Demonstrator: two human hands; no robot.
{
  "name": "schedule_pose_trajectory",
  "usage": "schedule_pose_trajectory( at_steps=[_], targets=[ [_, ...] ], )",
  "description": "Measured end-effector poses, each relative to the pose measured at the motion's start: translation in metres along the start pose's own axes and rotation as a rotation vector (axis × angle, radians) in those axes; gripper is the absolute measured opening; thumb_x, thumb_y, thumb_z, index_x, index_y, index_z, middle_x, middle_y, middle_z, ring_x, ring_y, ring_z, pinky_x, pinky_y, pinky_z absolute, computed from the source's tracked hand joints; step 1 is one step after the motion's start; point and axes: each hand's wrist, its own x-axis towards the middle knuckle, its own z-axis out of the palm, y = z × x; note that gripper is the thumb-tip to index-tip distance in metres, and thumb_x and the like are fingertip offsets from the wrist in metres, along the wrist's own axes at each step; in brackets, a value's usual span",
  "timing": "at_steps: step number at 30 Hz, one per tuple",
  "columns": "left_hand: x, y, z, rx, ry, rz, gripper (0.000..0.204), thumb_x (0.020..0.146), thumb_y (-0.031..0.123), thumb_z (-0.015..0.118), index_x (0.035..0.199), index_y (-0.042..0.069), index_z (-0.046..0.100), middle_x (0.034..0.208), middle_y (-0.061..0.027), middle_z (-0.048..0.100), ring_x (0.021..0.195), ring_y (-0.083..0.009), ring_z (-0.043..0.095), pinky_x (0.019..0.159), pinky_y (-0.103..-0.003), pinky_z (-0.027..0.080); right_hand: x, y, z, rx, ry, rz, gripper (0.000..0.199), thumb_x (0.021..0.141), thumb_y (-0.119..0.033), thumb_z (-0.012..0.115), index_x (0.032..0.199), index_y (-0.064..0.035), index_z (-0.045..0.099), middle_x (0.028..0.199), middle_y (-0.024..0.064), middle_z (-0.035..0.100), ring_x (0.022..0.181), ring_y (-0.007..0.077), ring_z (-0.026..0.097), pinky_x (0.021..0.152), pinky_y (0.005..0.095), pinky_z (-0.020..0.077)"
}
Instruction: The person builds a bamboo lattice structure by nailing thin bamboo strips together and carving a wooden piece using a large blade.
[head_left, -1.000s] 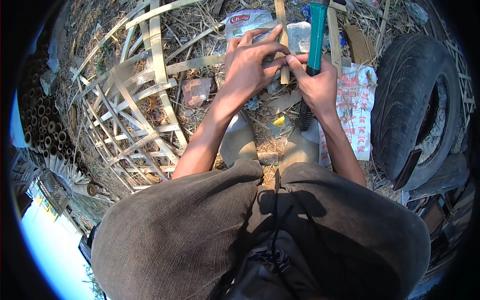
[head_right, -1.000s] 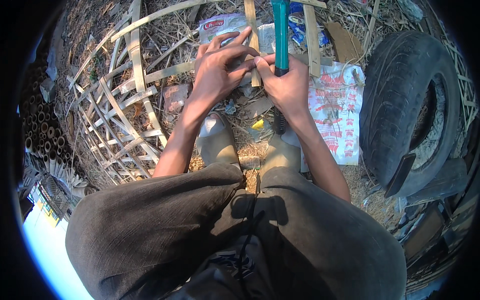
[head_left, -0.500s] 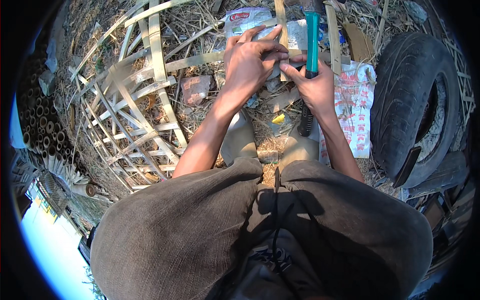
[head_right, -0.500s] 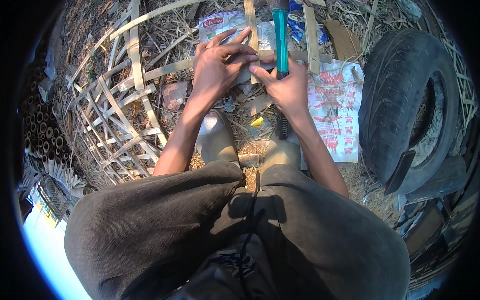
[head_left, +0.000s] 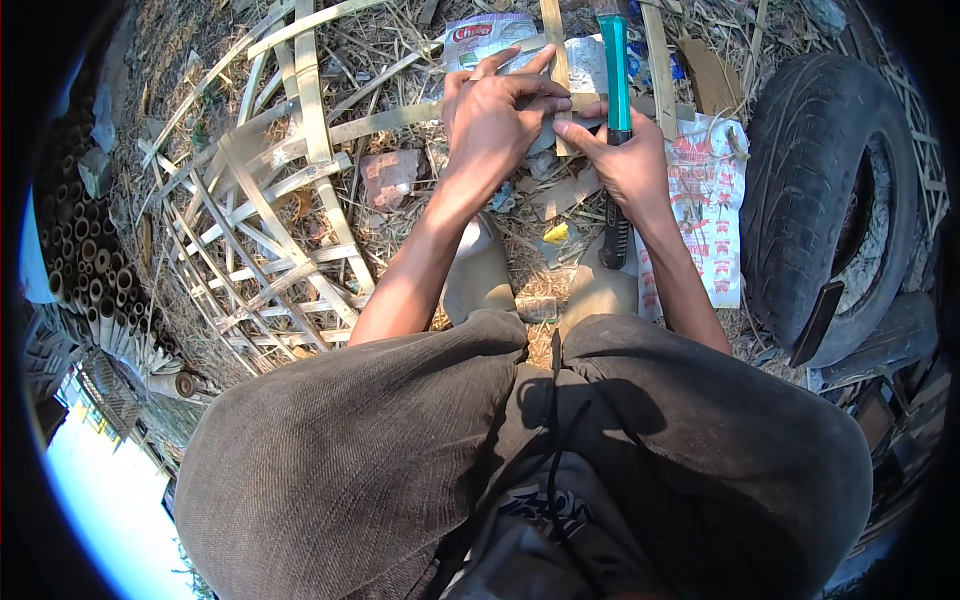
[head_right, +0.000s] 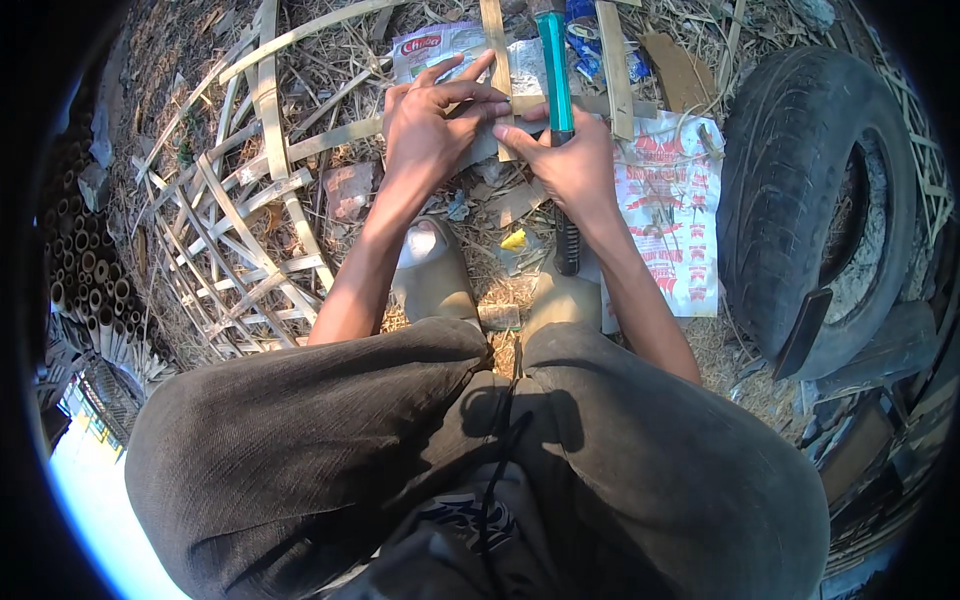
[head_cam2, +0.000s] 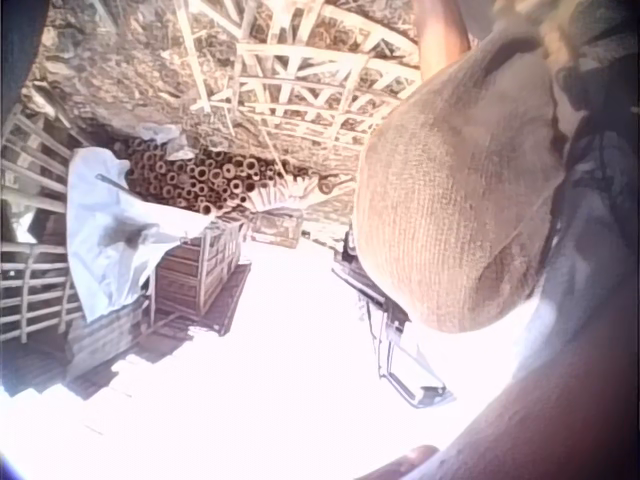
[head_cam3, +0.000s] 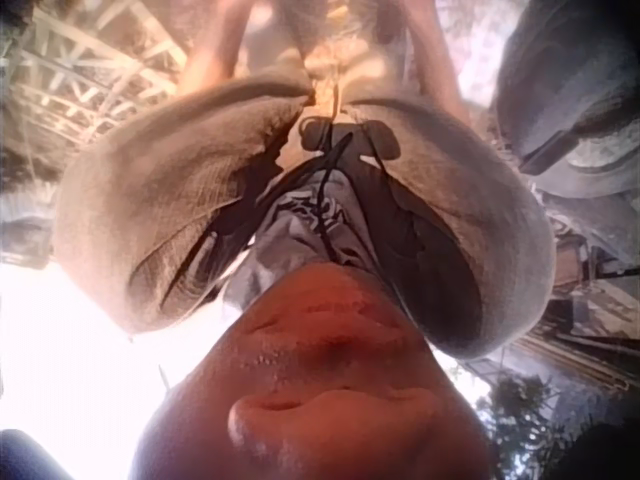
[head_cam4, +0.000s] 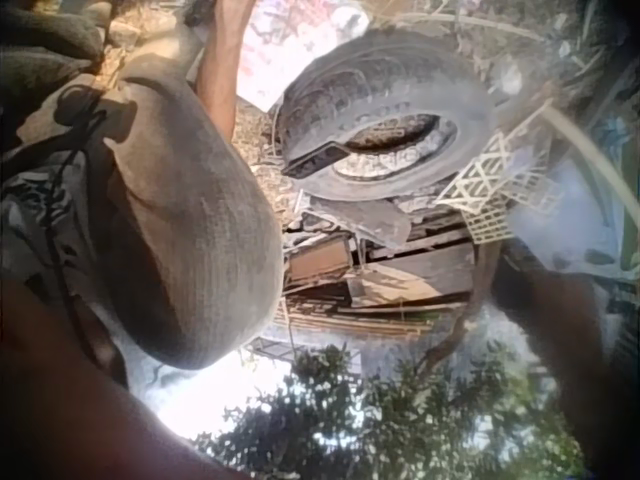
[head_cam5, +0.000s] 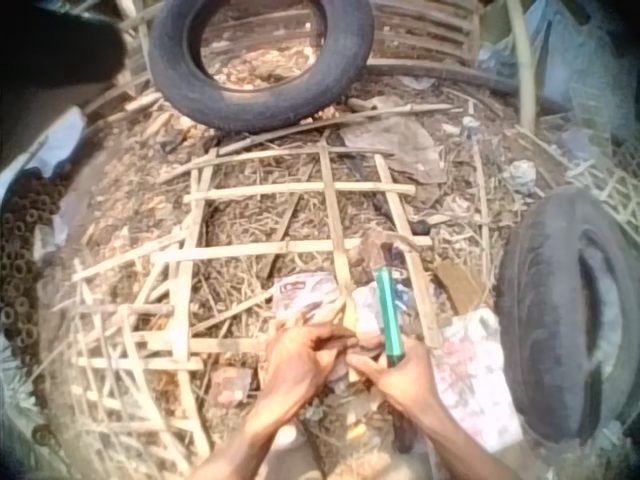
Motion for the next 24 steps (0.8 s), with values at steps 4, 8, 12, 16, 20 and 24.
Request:
schedule_pose_trajectory(
  at_steps=[4,8,12,16,20,24],
  targets=[
    [0.001,0.001,-0.002,0.02,-0.003,0.0,0.014,0.084,0.03,0.078,0.095,0.022,0.082,0.131,0.0058,0.07,0.135,-0.0209,0.055,0.111,-0.042,0.031,0.002,-0.006,-0.001,0.047,-0.007,0.029,0.038,0.085,-0.036,0.086,0.091,-0.0015,0.07,0.059,-0.005,0.055,0.052,0.003,0.048,0.047,0.0237,0.0363],
    [0.001,0.003,-0.001,0.02,-0.008,0.0,0.015,0.086,0.029,0.077,0.097,0.021,0.082,0.131,0.0054,0.07,0.134,-0.0201,0.056,0.111,-0.042,0.031,-0.001,-0.01,0.004,0.169,-0.009,0.116,0.042,0.089,-0.041,0.08,0.093,-0.0008,0.072,0.059,-0.0032,0.056,0.046,0.0055,0.048,0.041,0.0249,0.0365],
    [0.001,0.002,-0.002,0.017,-0.001,-0.001,0.014,0.086,0.029,0.077,0.097,0.021,0.082,0.131,0.0057,0.07,0.135,-0.0204,0.055,0.112,-0.042,0.03,0.0,-0.01,0.003,0.272,-0.036,0.11,0.039,0.09,-0.04,0.08,0.094,-0.0015,0.073,0.058,-0.0026,0.056,0.042,0.0067,0.048,0.037,0.0252,0.0365],
    [0.001,0.001,0.0,0.022,-0.002,0.005,0.014,0.087,0.03,0.076,0.096,0.022,0.082,0.132,0.0057,0.07,0.137,-0.02,0.053,0.112,-0.043,0.029,0.0,-0.008,0.002,0.31,-0.071,0.141,0.036,0.091,-0.038,0.079,0.093,-0.0022,0.072,0.058,-0.0038,0.053,0.042,0.0055,0.047,0.038,0.0236,0.0365],
    [0.001,-0.001,-0.001,0.02,-0.008,-0.001,0.013,0.087,0.03,0.076,0.096,0.022,0.081,0.133,0.0053,0.069,0.137,-0.0197,0.053,0.111,-0.043,0.029,0.001,-0.008,0.001,0.326,-0.095,0.159,0.036,0.091,-0.037,0.079,0.092,-0.0022,0.07,0.058,-0.0043,0.052,0.043,0.005,0.047,0.039,0.0231,0.0367],
    [0.0,-0.001,0.0,0.021,-0.003,0.013,0.013,0.087,0.03,0.076,0.097,0.022,0.081,0.132,0.0055,0.07,0.137,-0.0198,0.053,0.111,-0.043,0.029,0.002,-0.006,0.0,0.339,-0.097,0.2,0.036,0.091,-0.037,0.08,0.092,-0.0026,0.069,0.058,-0.0043,0.052,0.044,0.005,0.046,0.039,0.0234,0.0367]
  ],
)
